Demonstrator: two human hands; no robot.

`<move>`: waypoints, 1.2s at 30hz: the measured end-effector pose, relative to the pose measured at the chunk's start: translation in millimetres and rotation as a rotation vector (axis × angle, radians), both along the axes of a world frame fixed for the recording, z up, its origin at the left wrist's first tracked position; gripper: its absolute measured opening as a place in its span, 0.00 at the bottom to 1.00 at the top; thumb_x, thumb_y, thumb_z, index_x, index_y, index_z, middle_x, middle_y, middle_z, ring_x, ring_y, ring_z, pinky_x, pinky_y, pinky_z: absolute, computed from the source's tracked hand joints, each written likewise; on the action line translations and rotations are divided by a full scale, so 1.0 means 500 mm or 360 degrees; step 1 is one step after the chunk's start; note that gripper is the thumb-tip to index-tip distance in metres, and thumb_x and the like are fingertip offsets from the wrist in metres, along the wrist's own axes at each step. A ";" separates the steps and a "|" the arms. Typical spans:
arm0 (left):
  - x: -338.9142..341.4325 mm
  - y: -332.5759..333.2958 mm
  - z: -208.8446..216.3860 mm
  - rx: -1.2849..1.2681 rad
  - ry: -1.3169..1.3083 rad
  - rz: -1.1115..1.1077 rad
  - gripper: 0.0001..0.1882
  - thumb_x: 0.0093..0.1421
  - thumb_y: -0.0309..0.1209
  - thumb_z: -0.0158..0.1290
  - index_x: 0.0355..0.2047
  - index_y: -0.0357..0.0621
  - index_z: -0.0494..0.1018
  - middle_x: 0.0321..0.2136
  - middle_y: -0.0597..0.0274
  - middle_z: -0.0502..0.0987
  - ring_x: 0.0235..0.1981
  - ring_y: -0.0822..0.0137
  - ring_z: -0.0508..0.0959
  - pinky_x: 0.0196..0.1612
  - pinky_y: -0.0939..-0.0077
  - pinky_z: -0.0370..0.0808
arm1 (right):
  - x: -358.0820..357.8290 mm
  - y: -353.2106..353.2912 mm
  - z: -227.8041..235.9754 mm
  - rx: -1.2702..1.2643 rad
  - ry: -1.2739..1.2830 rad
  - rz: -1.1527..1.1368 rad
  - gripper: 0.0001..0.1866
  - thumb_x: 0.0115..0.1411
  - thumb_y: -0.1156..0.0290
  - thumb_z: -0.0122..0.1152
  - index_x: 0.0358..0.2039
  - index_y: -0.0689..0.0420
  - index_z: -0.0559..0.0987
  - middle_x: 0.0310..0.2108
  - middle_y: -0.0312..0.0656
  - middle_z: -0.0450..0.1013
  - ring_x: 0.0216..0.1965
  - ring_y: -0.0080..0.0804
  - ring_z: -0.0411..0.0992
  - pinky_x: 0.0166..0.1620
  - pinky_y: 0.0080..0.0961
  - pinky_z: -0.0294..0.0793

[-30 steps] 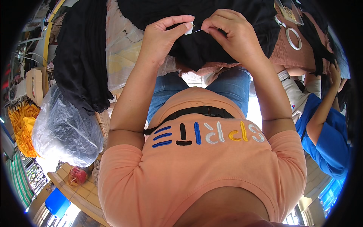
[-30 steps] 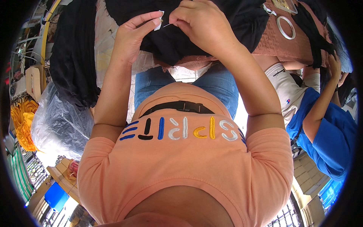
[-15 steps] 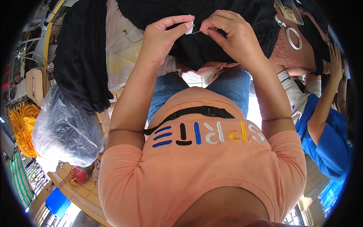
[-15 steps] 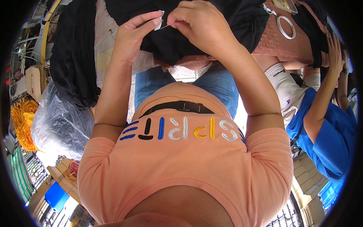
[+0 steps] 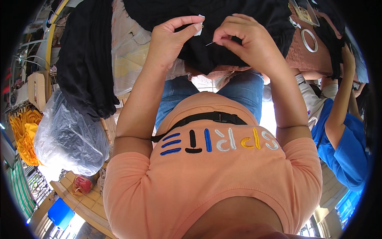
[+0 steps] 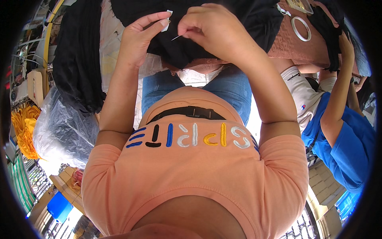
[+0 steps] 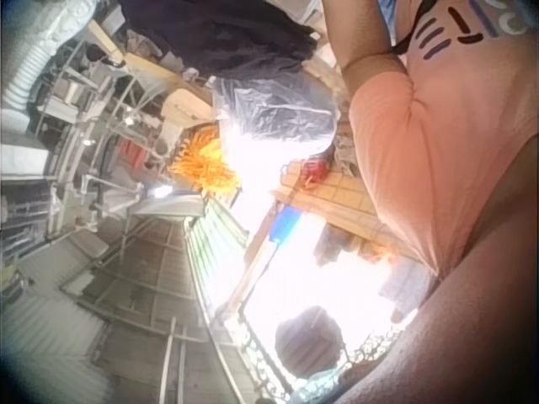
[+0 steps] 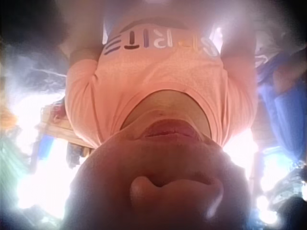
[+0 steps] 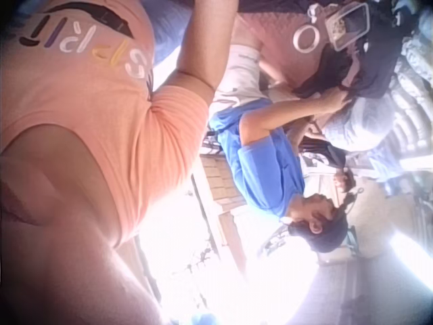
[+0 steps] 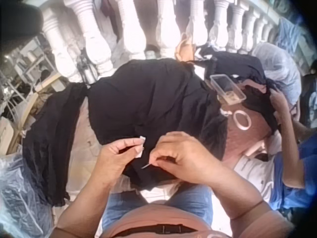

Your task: The person labels a garment by first positioning a guide template on the chest area of a black shirt, then applying a small piece of white adhesive tape followed by a larger white label using a small applicator tool.

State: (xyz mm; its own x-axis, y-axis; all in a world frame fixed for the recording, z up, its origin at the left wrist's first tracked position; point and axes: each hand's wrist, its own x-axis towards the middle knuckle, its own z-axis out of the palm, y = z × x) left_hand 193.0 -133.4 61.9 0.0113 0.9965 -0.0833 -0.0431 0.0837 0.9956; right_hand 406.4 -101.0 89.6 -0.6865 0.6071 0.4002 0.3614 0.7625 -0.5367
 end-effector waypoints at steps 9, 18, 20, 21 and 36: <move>-0.002 0.003 -0.006 0.0019 -0.0011 0.0011 0.12 0.60 0.24 0.60 0.45 0.37 0.80 0.42 0.60 0.82 0.43 0.73 0.79 0.52 0.81 0.72 | 0.019 0.003 0.069 -0.0079 0.0457 -0.0358 0.05 0.59 0.85 0.59 0.32 0.61 0.76 0.31 0.37 0.73 0.32 0.21 0.72 0.37 0.15 0.70; 0.002 0.011 -0.002 -0.0005 0.0013 0.0009 0.12 0.59 0.24 0.61 0.44 0.38 0.81 0.42 0.60 0.82 0.44 0.73 0.79 0.53 0.80 0.73 | 0.025 0.024 0.098 -0.0148 0.1361 0.0198 0.05 0.62 0.82 0.58 0.37 0.62 0.72 0.31 0.43 0.74 0.28 0.22 0.74 0.34 0.14 0.75; 0.001 0.009 0.000 -0.0007 0.0035 0.0019 0.12 0.59 0.24 0.61 0.44 0.38 0.81 0.42 0.60 0.82 0.44 0.72 0.79 0.53 0.80 0.73 | 0.023 0.032 0.099 -0.0089 0.1448 0.0277 0.05 0.63 0.82 0.58 0.38 0.62 0.71 0.30 0.44 0.75 0.27 0.23 0.75 0.33 0.14 0.77; 0.000 0.008 0.001 -0.0007 0.0043 0.0019 0.12 0.59 0.25 0.61 0.44 0.39 0.81 0.42 0.60 0.82 0.44 0.72 0.79 0.53 0.80 0.73 | 0.023 0.034 0.100 -0.0067 0.1472 0.0295 0.06 0.63 0.81 0.58 0.38 0.62 0.71 0.29 0.45 0.75 0.27 0.24 0.75 0.33 0.15 0.78; -0.003 0.004 0.003 0.0016 0.0108 0.0033 0.12 0.59 0.25 0.61 0.44 0.39 0.81 0.42 0.59 0.83 0.44 0.72 0.80 0.53 0.81 0.73 | 0.035 0.037 0.130 0.0125 0.1646 0.0313 0.07 0.66 0.76 0.56 0.43 0.59 0.70 0.27 0.44 0.74 0.23 0.27 0.76 0.28 0.17 0.81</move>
State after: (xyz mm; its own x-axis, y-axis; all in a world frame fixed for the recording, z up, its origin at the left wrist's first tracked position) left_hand 191.7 -131.5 63.4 -0.0146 0.9972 -0.0733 0.0227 0.0737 0.9970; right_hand 424.0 -82.4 154.8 -0.0719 0.4691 0.8802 -0.3773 0.8041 -0.4594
